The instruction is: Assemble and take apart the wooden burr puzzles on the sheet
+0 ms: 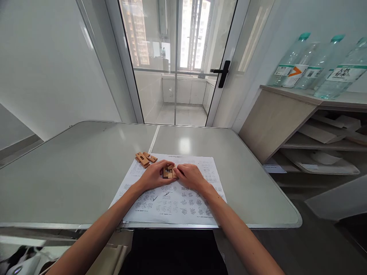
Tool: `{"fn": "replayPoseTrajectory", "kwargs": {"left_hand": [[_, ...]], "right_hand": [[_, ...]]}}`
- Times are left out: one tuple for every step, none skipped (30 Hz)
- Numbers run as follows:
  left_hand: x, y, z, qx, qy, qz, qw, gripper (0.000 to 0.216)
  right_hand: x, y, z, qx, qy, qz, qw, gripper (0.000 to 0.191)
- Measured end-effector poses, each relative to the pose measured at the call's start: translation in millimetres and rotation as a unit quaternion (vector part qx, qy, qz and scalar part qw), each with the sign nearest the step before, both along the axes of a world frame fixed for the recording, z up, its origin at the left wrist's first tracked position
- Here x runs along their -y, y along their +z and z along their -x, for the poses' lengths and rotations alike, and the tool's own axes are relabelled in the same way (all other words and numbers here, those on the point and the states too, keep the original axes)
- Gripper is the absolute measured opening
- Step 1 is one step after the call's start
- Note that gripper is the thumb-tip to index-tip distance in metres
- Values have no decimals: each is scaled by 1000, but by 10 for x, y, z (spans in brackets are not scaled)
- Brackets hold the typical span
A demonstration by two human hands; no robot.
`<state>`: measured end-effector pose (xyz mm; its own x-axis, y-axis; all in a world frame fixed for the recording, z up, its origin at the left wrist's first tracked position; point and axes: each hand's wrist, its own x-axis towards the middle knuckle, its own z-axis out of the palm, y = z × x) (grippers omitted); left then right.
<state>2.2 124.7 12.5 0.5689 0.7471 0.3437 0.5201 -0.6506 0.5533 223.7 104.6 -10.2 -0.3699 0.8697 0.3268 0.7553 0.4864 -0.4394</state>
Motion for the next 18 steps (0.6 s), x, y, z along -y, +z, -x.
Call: {"fn": "replayPoseTrajectory", "kwargs": {"left_hand": [[-6,3,10,3,2,1,1000,50],[-11,11,23,6,4,0,1000,51],[-15,28,40,10,5,-2,1000,51],[-17,51,62,14,8,-5,1000,51],[-16,81,91,18,11,-8,1000,50],[-12,115,126,18,18,-10,1000,50],[-3,149,168,17,29,-13,999,51],[10,183,217,16,38,-17,999,53],[27,211,274,15,49,-21,998,54],[49,234,337,15,67,-28,997,55],[74,250,406,18,89,-39,995,54],[101,259,478,19,112,-48,992,53],[129,264,552,20,135,-56,989,51],[158,265,627,25,163,-62,984,51],[187,264,700,26,193,-64,979,52],[214,262,771,26,219,-61,973,53],[240,261,836,32,244,-60,967,56],[265,260,895,35,265,-58,962,59]], "right_hand": [[-2,-3,1,3,-1,-3,1000,42],[-2,-4,3,5,-2,-6,1000,42],[-1,-4,6,6,-4,-7,1000,42],[1,-3,10,6,-5,-8,1000,43],[4,-1,14,6,-7,-9,1000,43],[6,1,18,6,-7,-9,1000,43],[7,2,22,6,-8,-9,1000,43],[7,2,25,5,-9,-10,1000,43],[7,1,28,4,-11,-9,1000,43],[6,-1,30,3,-13,-9,1000,43],[5,-4,31,2,-14,-8,1000,43],[5,-7,32,0,-15,-7,1000,43],[4,-9,32,-2,-15,-6,1000,43],[5,-12,32,-4,-15,-6,1000,43],[6,-15,32,-7,-15,-5,1000,43],[7,-17,32,-9,-16,-4,1000,44],[9,-19,32,-11,-17,-3,1000,44],[11,-21,31,-14,-19,-2,1000,44]]}}
